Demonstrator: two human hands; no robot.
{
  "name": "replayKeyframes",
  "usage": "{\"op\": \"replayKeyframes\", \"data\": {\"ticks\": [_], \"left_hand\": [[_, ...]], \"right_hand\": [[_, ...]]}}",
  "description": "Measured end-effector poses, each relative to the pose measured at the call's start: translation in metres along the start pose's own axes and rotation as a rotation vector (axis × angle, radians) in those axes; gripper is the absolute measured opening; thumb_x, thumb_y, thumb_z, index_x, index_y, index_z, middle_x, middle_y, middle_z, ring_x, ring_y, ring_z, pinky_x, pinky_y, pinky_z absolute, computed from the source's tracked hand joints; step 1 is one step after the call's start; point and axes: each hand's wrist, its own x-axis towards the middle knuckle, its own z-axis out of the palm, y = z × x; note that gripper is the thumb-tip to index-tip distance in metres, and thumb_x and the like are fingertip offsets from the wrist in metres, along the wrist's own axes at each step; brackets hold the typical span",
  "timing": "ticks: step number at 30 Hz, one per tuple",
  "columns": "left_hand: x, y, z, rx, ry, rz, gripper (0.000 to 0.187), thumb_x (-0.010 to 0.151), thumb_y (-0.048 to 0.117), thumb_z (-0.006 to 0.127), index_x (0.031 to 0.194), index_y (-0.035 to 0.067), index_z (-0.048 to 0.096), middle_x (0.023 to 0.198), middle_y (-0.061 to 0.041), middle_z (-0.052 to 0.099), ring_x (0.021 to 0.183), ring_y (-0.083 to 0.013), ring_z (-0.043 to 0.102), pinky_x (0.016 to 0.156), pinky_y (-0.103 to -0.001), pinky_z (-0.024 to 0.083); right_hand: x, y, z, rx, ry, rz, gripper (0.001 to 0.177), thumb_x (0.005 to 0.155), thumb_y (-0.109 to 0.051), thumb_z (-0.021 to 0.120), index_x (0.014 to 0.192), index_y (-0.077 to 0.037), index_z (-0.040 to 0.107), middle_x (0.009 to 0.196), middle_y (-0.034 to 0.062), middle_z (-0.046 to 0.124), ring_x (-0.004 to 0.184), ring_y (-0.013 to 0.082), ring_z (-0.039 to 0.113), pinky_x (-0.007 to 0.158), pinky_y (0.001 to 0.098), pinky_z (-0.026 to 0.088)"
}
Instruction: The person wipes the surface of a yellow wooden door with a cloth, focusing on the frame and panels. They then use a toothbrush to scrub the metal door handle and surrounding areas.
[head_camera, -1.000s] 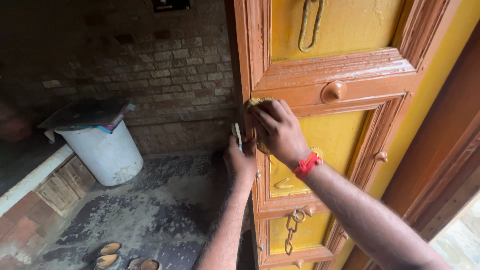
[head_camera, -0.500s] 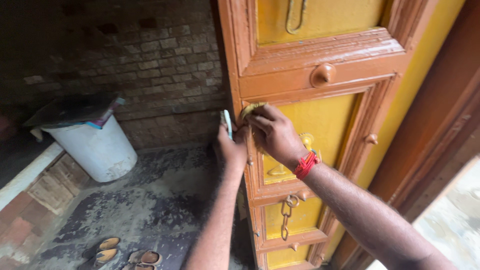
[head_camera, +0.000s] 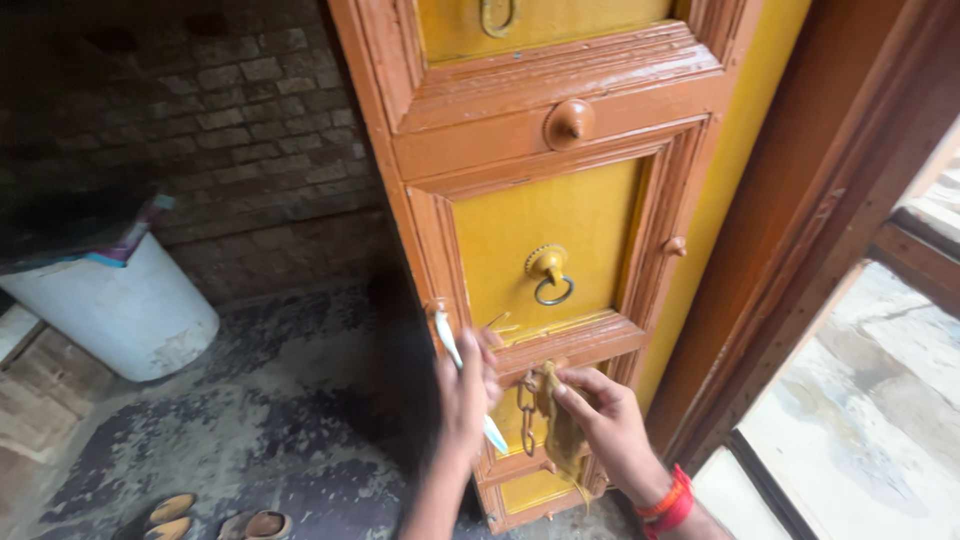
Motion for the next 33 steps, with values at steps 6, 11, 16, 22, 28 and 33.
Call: {"op": "replayKeyframes", "data": {"ticks": [6,11,16,22,28,33], "left_hand": [[-0.06,-0.028,0.023,-0.068,-0.278,-0.402,0.044,0.104,0.043,0.036,0.113,0.015,0.068,0.106,-0.001,0.064,0.093,-0.0174,0.055,0.076,-0.037,0.043],[-0.058,-0.061,0.043,-0.046,-0.311,0.027,0.044,0.108,0.036,0.041,0.102,0.001,0.067,0.107,-0.013,0.066,0.108,-0.0213,0.061,0.1,-0.037,0.045],[-0.065,-0.044,0.05,0.237,-0.123,0.099,0.039,0.104,0.032,0.041,0.109,0.003,0.066,0.121,-0.011,0.057,0.112,-0.0207,0.061,0.095,-0.039,0.052],[-0.067,-0.027,0.064,0.508,-0.063,0.211,0.041,0.104,0.029,0.042,0.127,0.004,0.064,0.132,-0.017,0.056,0.123,-0.0297,0.056,0.105,-0.042,0.045],[-0.068,-0.015,0.062,0.656,-0.064,0.313,0.047,0.097,0.034,0.063,0.133,0.003,0.059,0.128,-0.019,0.058,0.121,-0.0337,0.057,0.1,-0.044,0.047],[-0.068,-0.007,0.058,0.751,-0.018,0.322,0.052,0.094,0.029,0.068,0.138,0.003,0.056,0.124,-0.019,0.059,0.114,-0.0343,0.06,0.093,-0.043,0.051]], "right_hand": [[-0.003,0.0,-0.012,-0.094,0.022,-0.219,0.012,0.089,-0.008,0.076,0.097,0.0,0.07,0.092,0.0014,0.075,0.083,0.008,0.07,0.072,0.0251,0.059],[-0.03,-0.017,-0.004,-0.396,0.006,-0.435,0.022,0.089,-0.014,0.076,0.106,-0.001,0.075,0.104,0.0049,0.074,0.096,0.011,0.07,0.081,0.0277,0.057],[-0.052,-0.018,-0.017,-0.431,0.03,-0.367,0.031,0.093,-0.016,0.068,0.118,0.002,0.072,0.111,0.0104,0.07,0.105,0.0172,0.066,0.089,0.0316,0.054],[-0.067,0.031,-0.02,0.026,-0.278,-0.075,0.029,0.099,-0.012,0.061,0.123,0.005,0.067,0.105,0.0044,0.069,0.099,0.0128,0.066,0.087,0.0298,0.056],[-0.063,0.035,-0.022,-0.016,-0.139,0.004,0.024,0.098,-0.013,0.063,0.112,0.005,0.072,0.081,0.0042,0.069,0.065,0.01,0.066,0.058,0.0268,0.055],[-0.06,0.008,-0.021,-0.259,-0.001,-0.059,0.024,0.093,-0.015,0.068,0.108,0.002,0.077,0.071,0.0001,0.069,0.059,0.0064,0.058,0.053,0.024,0.05]]}}
